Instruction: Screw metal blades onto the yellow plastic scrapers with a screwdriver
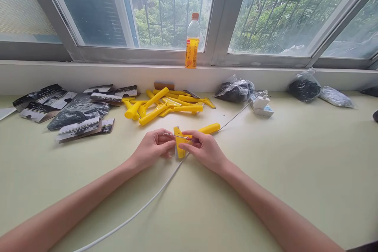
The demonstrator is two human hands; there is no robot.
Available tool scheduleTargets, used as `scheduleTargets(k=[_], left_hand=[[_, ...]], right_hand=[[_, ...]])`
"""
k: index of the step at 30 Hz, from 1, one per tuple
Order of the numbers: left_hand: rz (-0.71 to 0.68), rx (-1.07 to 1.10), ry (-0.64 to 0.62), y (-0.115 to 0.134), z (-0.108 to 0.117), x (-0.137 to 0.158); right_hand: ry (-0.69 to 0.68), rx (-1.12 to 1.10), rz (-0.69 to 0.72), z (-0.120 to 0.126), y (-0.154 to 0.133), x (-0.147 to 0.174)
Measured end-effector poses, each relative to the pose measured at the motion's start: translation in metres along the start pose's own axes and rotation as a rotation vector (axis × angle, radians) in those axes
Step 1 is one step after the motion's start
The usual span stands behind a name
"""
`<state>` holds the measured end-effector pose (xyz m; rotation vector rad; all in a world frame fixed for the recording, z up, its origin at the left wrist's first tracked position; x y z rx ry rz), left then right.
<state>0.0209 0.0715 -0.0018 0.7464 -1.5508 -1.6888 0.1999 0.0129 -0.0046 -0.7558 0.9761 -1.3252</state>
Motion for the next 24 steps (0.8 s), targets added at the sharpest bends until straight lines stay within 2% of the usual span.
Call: scheduleTargets(k=[4,8,14,24], left_hand=[[0.001,0.012,0.033,0.001,0.002,0.001],[-0.026,-0.036,0.057,-0.001,0.004,0.001],[-0.022,-0.024,0.057,-0.004,0.009,-0.003],[0.008,0.048,0.037,0.001,0.009,-0.005]], right_hand=[[-0.074,-0.048,0.005,0.005,0.001,-0.003],[-0.106,0.004,0.024,0.006,-0.002,-0.003],[-0.075,0.102,0.014,0.001,-0.009,0.001],[-0.027,0.077,0.014,0.0,-0.012,0.003]])
Point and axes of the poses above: each hand's wrist, its own x-axis away from the middle knuckle, its own z-axis out of the back of the hand, y = z × x, the point moved 5 cm from there along -x, towards the middle knuckle, and after that the axes turned 1 degree about -z, right-handed, at the moved point
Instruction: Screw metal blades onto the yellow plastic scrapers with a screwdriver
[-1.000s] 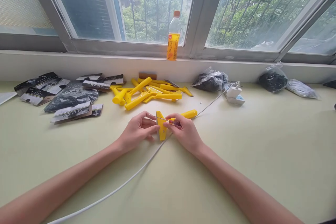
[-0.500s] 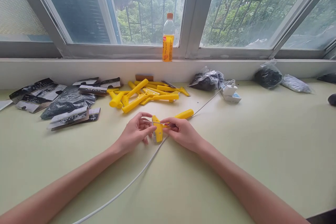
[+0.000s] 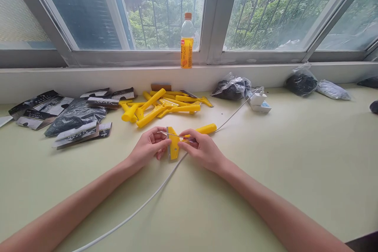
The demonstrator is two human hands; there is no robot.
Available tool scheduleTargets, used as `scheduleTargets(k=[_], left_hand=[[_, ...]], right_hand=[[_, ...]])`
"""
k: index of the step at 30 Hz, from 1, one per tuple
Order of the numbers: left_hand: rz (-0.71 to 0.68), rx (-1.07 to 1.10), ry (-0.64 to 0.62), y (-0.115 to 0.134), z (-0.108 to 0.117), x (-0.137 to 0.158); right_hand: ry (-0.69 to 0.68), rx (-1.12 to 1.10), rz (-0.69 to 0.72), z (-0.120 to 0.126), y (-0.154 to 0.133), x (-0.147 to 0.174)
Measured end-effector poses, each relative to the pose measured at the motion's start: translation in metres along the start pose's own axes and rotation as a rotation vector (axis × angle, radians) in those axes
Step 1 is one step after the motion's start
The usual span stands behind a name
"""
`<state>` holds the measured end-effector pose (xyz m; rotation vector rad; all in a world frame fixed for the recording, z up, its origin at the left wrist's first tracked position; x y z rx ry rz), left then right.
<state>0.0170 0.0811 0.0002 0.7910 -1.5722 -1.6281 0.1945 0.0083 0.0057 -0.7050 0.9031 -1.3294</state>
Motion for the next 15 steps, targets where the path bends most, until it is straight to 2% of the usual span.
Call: scheduleTargets(k=[5,10,15], left_hand=[[-0.061,-0.059,-0.027,0.0006,-0.0028,0.0022],[-0.06,0.02,-0.062,0.0021,-0.0068,0.0052],[-0.103,0.018,0.066,0.0044,0.0017,0.005]], right_hand=[[-0.001,0.024,0.076,-0.0013,-0.0022,0.0002],[-0.005,0.029,0.105,0.0004,-0.0039,-0.0002],[0.028,0.012,0.195,0.0035,-0.0068,0.0024]])
Point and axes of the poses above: each hand's wrist, its own x-axis away from the middle knuckle, its own z-axis out of the back of the hand, y = z × x, the point moved 5 cm from there along -x, towards the middle knuckle, and after that the axes turned 1 degree about -z, right-handed, at the moved point
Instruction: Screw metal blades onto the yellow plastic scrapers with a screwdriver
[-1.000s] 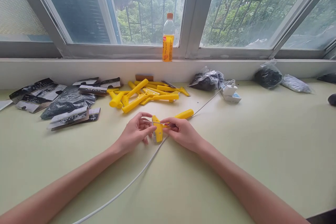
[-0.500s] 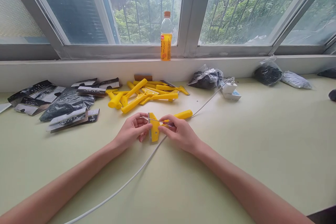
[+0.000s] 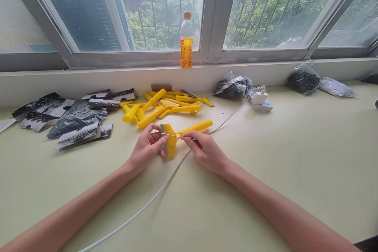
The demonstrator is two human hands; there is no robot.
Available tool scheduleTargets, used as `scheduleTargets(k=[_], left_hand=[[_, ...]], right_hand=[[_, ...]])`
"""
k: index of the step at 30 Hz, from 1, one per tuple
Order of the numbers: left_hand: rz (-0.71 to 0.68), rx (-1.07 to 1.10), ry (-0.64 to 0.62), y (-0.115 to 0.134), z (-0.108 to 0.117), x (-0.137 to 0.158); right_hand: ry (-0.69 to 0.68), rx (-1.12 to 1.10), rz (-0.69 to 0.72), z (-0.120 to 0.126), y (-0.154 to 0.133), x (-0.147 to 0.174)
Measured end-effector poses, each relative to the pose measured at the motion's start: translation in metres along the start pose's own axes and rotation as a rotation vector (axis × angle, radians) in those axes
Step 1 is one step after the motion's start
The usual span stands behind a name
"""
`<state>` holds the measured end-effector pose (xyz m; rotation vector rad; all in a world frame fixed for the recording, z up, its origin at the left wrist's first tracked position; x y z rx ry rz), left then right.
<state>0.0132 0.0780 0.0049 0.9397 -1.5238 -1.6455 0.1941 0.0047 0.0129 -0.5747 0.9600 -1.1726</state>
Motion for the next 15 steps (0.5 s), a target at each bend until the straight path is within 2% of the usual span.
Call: scheduleTargets(k=[7,9,13,15], left_hand=[[-0.015,0.076,0.244,0.004,0.013,0.001],[0.014,0.103,0.231,0.004,0.012,0.001],[0.025,0.083,0.104,0.005,0.005,0.001],[0.034,0.056,0.085,0.004,0.003,0.002]], right_hand=[[0.057,0.021,-0.014,0.0,0.003,0.003],[0.065,0.029,-0.032,0.001,0.005,0.003],[0.057,0.044,-0.042,0.0,0.005,0.002],[0.053,0.041,-0.045,0.0,0.004,0.002]])
Point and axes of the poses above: each hand's wrist, its own x-axis away from the middle knuckle, its own z-axis out of the back of the hand, y = z × x, the point moved 5 cm from there along -x, towards the middle knuckle, and after that the axes turned 1 degree about -z, right-handed, at the moved point
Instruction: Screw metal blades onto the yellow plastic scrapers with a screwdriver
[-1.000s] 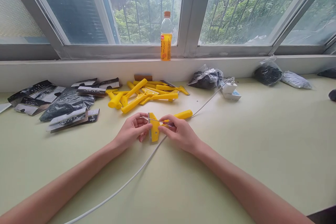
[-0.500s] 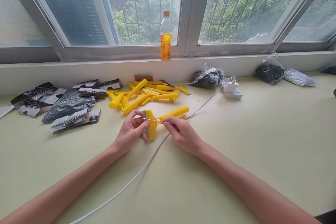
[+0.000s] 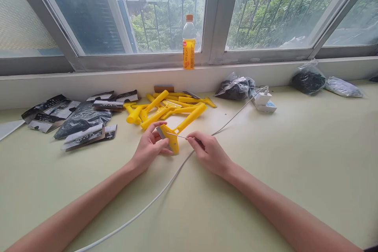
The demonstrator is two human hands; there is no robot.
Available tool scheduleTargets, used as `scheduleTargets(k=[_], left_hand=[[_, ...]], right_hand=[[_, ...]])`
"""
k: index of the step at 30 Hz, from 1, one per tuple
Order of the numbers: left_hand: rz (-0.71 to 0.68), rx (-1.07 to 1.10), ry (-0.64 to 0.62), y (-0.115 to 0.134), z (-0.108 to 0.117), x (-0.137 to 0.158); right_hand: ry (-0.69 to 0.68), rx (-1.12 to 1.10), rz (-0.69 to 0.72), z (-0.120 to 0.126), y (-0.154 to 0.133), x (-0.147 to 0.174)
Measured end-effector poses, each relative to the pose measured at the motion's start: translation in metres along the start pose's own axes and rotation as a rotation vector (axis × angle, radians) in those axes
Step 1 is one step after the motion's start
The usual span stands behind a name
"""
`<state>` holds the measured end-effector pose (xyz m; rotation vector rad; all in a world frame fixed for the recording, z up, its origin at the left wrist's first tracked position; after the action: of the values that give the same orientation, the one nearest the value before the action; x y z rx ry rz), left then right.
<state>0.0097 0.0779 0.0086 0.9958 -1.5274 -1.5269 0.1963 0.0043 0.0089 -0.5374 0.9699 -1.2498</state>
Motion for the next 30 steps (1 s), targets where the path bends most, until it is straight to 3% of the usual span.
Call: scheduleTargets(k=[7,13,20,26,30], left_hand=[[-0.032,-0.023,0.119,-0.005,0.009,-0.001],[-0.157,-0.102,0.264,-0.002,0.018,0.0],[-0.109,-0.12,0.262,-0.007,0.019,-0.002],[-0.072,-0.285,0.119,-0.006,0.011,-0.003],[-0.06,-0.339,0.142,-0.008,0.012,-0.003]], right_hand=[[0.025,0.008,0.018,0.002,0.001,0.002],[0.087,0.148,0.059,0.009,0.003,0.002],[0.039,0.162,0.078,0.002,0.003,0.002],[0.029,0.161,0.081,0.001,0.003,0.002],[0.035,0.166,0.081,0.001,0.003,0.001]])
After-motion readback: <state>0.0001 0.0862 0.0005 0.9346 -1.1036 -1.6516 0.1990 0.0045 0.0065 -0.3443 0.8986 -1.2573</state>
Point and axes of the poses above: each hand's wrist, its own x-axis away from the middle knuckle, its own z-axis out of the back of the hand, y = z × x, the point moved 5 cm from there along -x, towards the middle knuckle, and after that the axes turned 1 degree about -z, right-handed, at the moved point
